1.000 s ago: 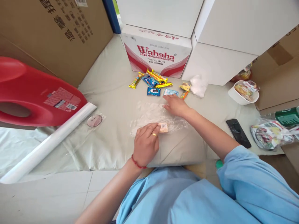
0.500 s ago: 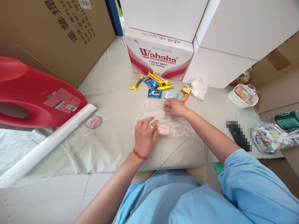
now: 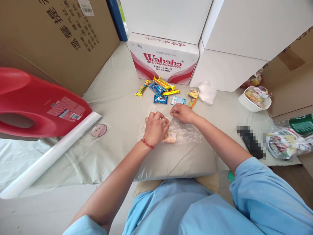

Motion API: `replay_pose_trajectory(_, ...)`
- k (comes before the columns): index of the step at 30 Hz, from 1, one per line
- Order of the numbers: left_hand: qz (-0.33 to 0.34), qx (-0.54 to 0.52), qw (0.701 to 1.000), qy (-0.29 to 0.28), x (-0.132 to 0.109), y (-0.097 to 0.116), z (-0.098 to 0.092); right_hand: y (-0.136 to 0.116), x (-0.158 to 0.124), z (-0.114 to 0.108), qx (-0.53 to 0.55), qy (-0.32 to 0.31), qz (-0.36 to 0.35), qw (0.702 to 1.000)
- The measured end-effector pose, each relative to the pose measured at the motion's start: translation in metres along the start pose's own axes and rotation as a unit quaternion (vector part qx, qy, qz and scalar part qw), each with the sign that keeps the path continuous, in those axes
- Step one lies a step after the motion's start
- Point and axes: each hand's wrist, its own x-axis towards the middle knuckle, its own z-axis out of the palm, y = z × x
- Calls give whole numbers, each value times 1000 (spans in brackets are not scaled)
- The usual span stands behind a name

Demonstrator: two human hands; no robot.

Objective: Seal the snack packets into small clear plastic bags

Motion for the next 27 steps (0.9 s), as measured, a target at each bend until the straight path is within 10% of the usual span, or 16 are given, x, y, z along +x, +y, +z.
replay_pose_trajectory(6, -27, 43, 995, -89, -1, -14, -1, 7, -3, 4, 10, -29, -28, 999)
replay_pose_trajectory(13, 23, 40, 999, -12, 10, 3, 8, 3, -5, 0, 12, 30, -40, 999)
replay_pose_trajectory(20, -124, 32, 987, 98, 9, 0, 33, -36, -59, 1, -62, 10, -75, 995)
replay_pose_trajectory(27, -62, -15, 989, -130, 33, -55, -2, -66, -92, 50, -108, -67, -82, 989)
